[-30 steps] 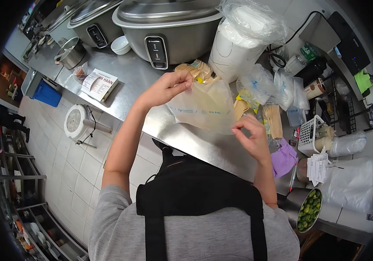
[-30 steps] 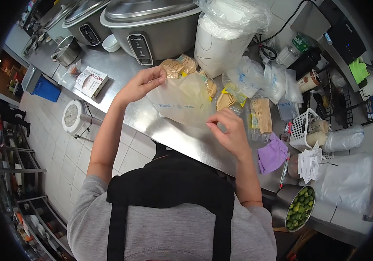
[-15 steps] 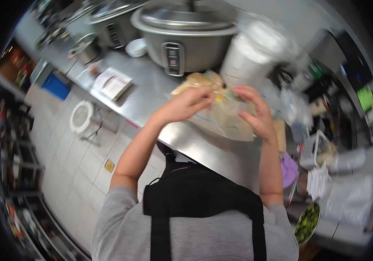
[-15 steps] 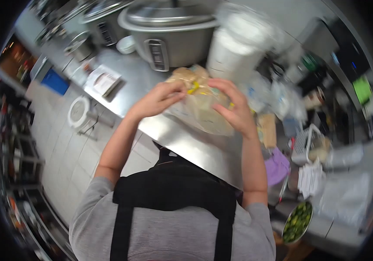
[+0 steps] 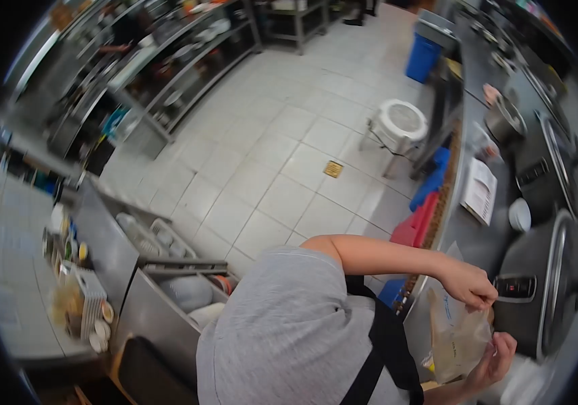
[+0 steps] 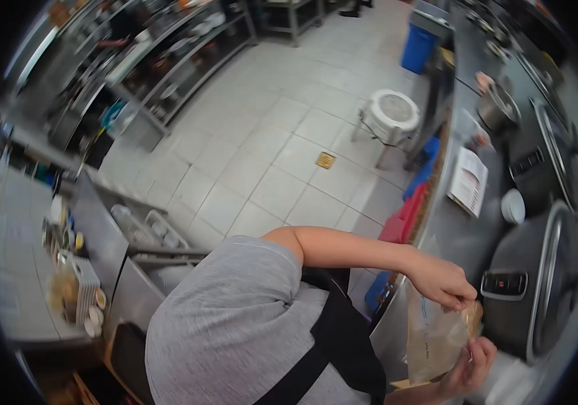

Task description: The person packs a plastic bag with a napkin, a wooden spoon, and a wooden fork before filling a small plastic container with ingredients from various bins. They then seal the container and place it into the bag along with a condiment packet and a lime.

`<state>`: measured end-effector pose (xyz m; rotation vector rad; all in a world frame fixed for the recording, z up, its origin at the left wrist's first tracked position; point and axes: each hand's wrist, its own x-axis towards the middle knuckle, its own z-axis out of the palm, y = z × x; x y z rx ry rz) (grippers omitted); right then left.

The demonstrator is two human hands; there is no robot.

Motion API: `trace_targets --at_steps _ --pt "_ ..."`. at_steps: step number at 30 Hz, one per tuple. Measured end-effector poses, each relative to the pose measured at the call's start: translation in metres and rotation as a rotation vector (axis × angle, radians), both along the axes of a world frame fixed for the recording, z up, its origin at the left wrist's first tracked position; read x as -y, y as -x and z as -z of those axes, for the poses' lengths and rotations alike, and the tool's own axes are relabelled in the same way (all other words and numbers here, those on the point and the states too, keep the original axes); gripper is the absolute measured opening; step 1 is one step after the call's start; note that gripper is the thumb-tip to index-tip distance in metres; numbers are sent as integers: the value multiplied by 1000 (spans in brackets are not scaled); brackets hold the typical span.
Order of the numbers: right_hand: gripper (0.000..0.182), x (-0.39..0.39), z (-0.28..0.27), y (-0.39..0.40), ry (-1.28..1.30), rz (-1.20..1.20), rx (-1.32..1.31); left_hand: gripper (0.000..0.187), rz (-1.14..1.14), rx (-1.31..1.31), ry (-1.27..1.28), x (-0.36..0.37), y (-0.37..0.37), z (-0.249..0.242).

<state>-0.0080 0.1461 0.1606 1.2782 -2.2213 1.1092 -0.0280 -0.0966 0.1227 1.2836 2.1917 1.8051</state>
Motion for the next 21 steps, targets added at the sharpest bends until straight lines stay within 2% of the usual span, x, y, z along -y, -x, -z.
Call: trace_targets --at_steps 2,4,6,9,12,14,16,18,20,21 --pt "14 19 -2 13 -22 -104 3 12 -79 -23 2 16 -4 1" --pt "6 45 -8 15 76 -86 -42 12 -163 -41 -6 32 -10 -2" --pt "7 72 -22 18 164 -133 -58 12 -219 -36 -14 47 -15 -4" --pt "5 94 -25 28 306 -186 53 17 -297 -47 -15 67 -26 -11" --pt "6 106 -31 35 318 -172 29 25 -351 -72 24 89 -37 -18" --pt "7 107 -34 38 339 -169 42 23 -506 -228 379 105 -33 -6" --pt "7 107 -39 37 389 -191 58 20 -475 -135 317 122 -31 9" --pt "9 103 -40 41 409 -189 13 20 -396 64 -3 136 -32 17" --pt "12 100 -42 39 552 -182 0 17 -395 125 -40 144 -34 17" --pt "14 99 -45 38 543 -210 -9 16 -347 252 -244 145 -33 22"
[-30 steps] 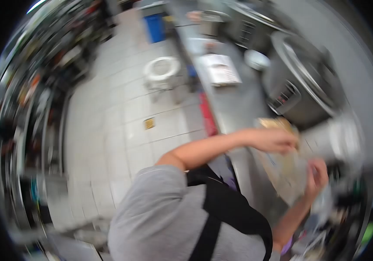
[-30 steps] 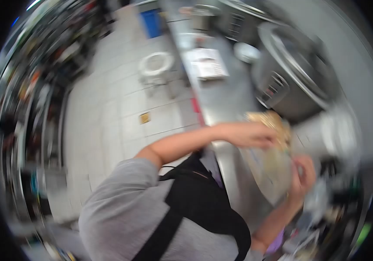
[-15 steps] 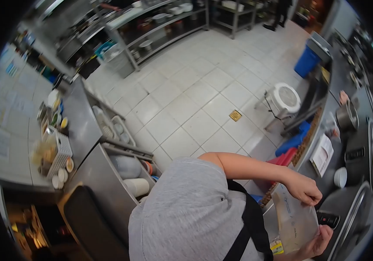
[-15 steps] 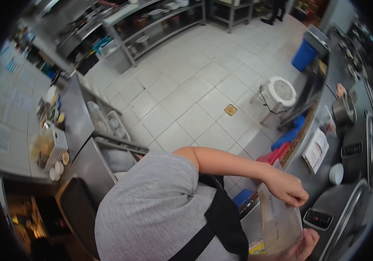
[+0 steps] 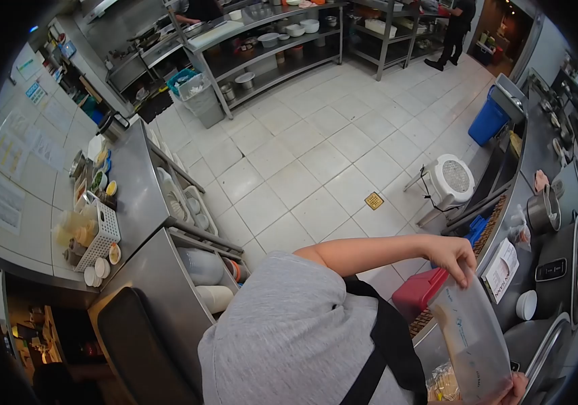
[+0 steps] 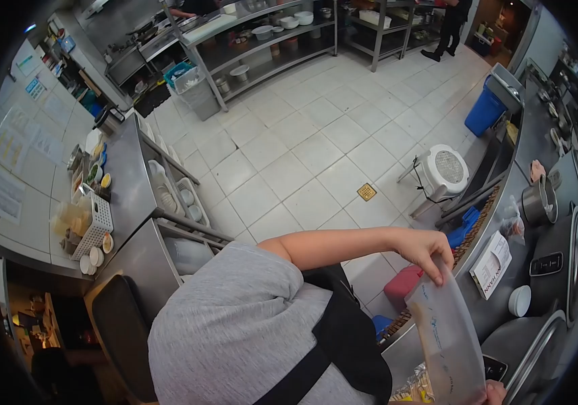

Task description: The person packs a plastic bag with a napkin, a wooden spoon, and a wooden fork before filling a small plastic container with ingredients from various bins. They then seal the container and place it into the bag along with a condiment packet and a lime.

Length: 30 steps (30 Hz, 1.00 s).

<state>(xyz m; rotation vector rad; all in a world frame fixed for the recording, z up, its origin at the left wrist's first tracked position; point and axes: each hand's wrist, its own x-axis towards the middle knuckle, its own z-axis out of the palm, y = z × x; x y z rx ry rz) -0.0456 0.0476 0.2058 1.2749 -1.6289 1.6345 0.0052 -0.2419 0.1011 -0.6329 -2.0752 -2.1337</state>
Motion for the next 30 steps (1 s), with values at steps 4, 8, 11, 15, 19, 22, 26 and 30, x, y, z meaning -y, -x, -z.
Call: trace_targets --at_steps 4,8,11,15,19,22,26,30 --pt "14 -4 -5 -3 28 15 -68 16 63 121 -513 -13 6 14" --pt "14 -4 -6 -7 27 84 -69 19 129 220 -803 -30 6 29" --pt "14 -5 -2 -12 89 151 -51 22 145 264 -925 -25 2 29" --pt "8 -2 6 -12 16 242 120 27 165 213 -787 -35 -7 43" --pt "11 7 4 -12 52 271 205 30 122 482 -946 -62 -22 70" --pt "12 3 -4 -13 -29 291 197 30 170 462 -951 -56 -22 70" --pt "13 -4 -10 -9 -57 356 192 31 275 403 -941 -56 -27 65" --pt "10 -5 -13 -13 -53 356 367 33 257 513 -874 -92 -34 80"
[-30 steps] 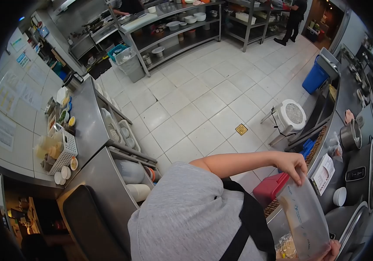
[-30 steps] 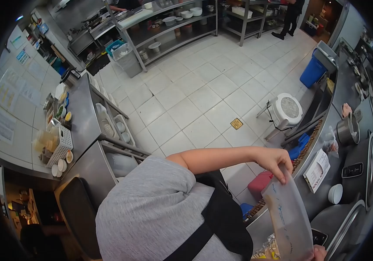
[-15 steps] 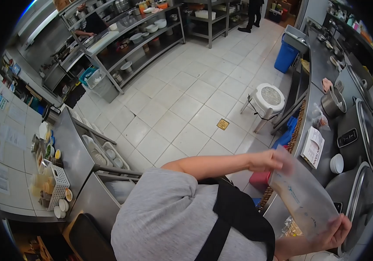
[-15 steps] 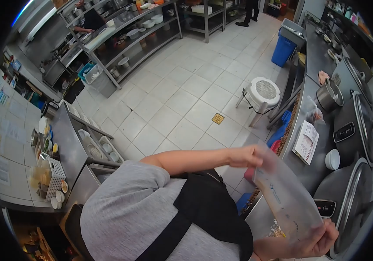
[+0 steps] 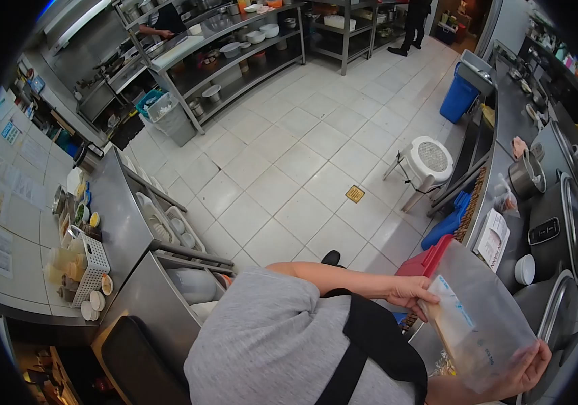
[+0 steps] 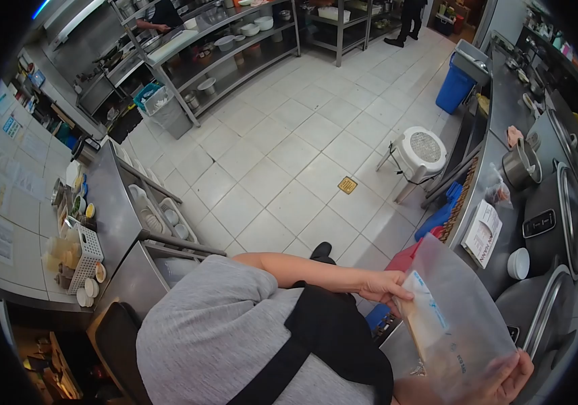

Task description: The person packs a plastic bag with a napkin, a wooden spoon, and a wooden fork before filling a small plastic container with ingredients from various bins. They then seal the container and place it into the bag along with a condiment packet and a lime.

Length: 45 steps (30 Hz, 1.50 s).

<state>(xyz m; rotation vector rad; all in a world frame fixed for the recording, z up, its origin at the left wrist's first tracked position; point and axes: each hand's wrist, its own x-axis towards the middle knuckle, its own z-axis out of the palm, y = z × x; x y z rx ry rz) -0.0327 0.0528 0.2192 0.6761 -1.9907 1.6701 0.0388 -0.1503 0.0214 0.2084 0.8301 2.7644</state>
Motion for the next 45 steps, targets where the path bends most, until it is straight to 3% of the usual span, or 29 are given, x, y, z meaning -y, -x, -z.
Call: trace_targets --at_steps 1,3,5,8,9,11,15,17,19,21,22,23,26,27,29,31,34,36,37,39,40,41,45 --pt "10 -1 -2 -3 -5 -2 10 33 33 23 -23 -4 1 2" --pt "18 -3 -9 -8 139 53 -264 33 23 17 -32 -6 4 2" --pt "26 -14 -5 -11 225 -64 -263 32 13 40 -39 -4 7 0" --pt "47 -28 8 -24 180 -486 -104 32 -17 76 -82 -6 11 -10" --pt "47 -32 15 -28 173 -471 -116 32 0 64 -85 -9 16 -12" --pt "43 -39 36 -37 -88 -295 -73 32 2 80 -88 -13 21 -15" --pt "37 -66 73 -38 56 -124 114 31 -3 83 -61 -25 29 -21" --pt "32 -106 92 -26 -47 -155 39 31 2 84 -29 -25 32 -18" --pt "41 -114 82 -31 -152 -162 -2 31 20 96 -7 -23 33 -18" --pt "7 -111 68 -44 -226 -158 -38 31 -84 129 157 -21 31 -22" --pt "6 -111 68 -56 -155 6 87 32 -122 129 191 -19 31 -17" --pt "5 -119 68 -62 -152 18 150 32 -137 129 221 -19 32 -11" --pt "3 -134 65 -83 -70 125 137 31 -71 205 311 -21 29 -5" --pt "6 -143 69 -84 -12 115 99 32 -59 184 339 -26 25 -8" --pt "48 -159 77 -83 161 7 174 32 -16 189 344 -40 24 -4" --pt "62 -139 62 -79 279 -27 286 31 82 157 302 -60 25 5" --pt "56 -134 65 -60 463 -73 278 28 105 107 348 -76 26 2" --pt "34 -136 60 -55 204 -25 370 28 113 86 397 -80 26 0" --pt "34 -141 63 -50 231 2 367 29 123 90 412 -81 27 3" --pt "11 -158 72 -46 65 83 343 29 123 -40 442 -79 35 15" --pt "5 -148 60 -52 120 99 287 30 124 -69 431 -80 41 5" --pt "5 -150 60 -55 109 117 307 22 115 -16 369 -85 44 -6" --pt "10 -161 70 -66 68 259 249 18 55 -156 552 -90 75 -18"
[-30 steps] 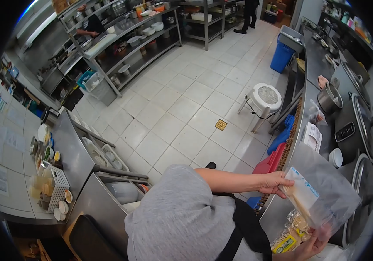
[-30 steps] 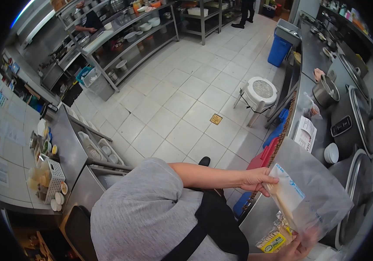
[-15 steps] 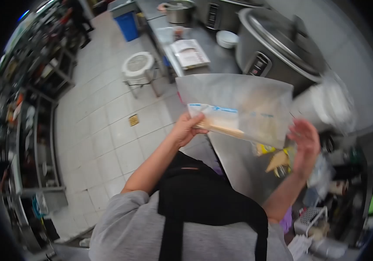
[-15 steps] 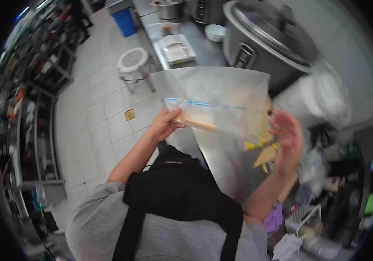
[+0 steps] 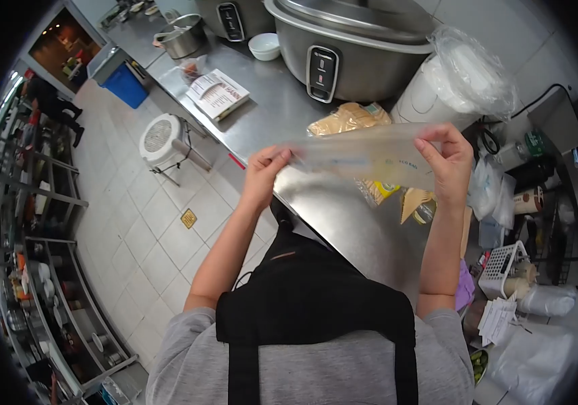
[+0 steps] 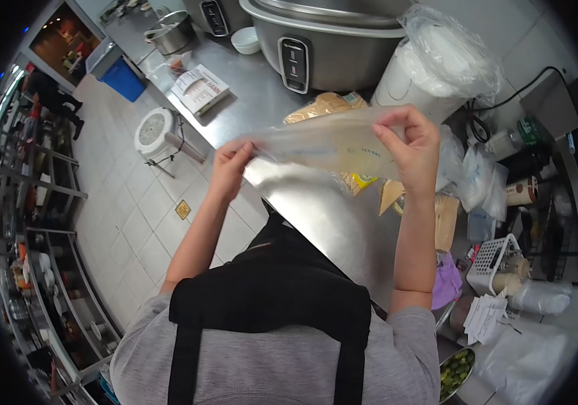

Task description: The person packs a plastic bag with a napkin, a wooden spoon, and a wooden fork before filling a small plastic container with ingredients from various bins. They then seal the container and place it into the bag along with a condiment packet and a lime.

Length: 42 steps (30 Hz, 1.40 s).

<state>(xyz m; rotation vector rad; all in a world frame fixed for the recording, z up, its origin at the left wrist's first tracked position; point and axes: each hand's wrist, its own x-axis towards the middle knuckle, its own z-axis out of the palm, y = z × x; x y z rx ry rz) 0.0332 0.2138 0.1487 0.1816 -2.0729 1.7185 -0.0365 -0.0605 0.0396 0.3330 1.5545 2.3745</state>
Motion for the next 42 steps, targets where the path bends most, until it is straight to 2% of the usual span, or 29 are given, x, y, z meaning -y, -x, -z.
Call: trace_targets --at_steps 1,2,4,5,6,8,9,11,12,14,16,18,19,20,21,22,24,27,29,30,32,33,35,42 --pt "14 -4 8 -6 14 84 -29 19 -23 -134 87 0 1 -9" --pt "14 -7 17 -15 9 100 -11 16 6 -131 132 1 -2 -18" --pt "24 -10 37 -39 112 151 -77 17 -19 -497 396 4 -7 -19" --pt "32 -7 49 -55 210 172 -13 17 -1 -486 392 6 -12 -11" --pt "32 -7 63 -70 209 187 -2 19 37 -574 465 8 -18 2" --pt "30 -12 92 -99 -76 323 262 22 89 -651 533 10 -36 35" --pt "30 -19 107 -111 -76 329 276 22 119 -663 612 10 -47 56" --pt "30 -31 127 -131 -374 442 544 23 135 -764 774 10 -64 75" --pt "30 -24 121 -129 -371 449 552 23 146 -763 772 9 -66 75" --pt "30 10 97 -110 -720 352 246 23 113 -834 848 8 -69 72" --pt "30 54 88 -92 -616 -28 236 24 119 -826 833 7 -64 71" --pt "32 92 116 -77 -581 -244 57 25 111 -814 811 9 -62 73" --pt "32 93 121 -75 -576 -255 54 25 89 -808 780 8 -62 69" --pt "31 95 125 -72 -702 -213 111 25 78 -806 794 8 -64 64" --pt "30 98 129 -67 -826 -168 164 25 85 -725 789 9 -67 60" --pt "30 92 134 -66 -819 -178 152 24 92 -645 780 10 -68 57" --pt "25 60 141 -72 -1076 -102 318 20 80 -637 802 15 -71 62" --pt "17 23 136 -84 -1011 -93 361 15 41 -497 776 20 -75 68" --pt "10 0 134 -90 -577 -106 704 12 36 -388 707 21 -75 69" --pt "6 -13 149 -95 -435 -67 636 12 37 -384 705 21 -75 70" --pt "6 -30 159 -98 -47 -112 804 9 34 -267 721 20 -73 74" --pt "6 -28 158 -98 -47 -107 802 9 37 -271 718 18 -71 79" --pt "7 -22 158 -101 254 31 664 14 93 -89 541 16 -68 89" --pt "13 -32 169 -103 327 156 651 19 148 10 499 16 -57 88"
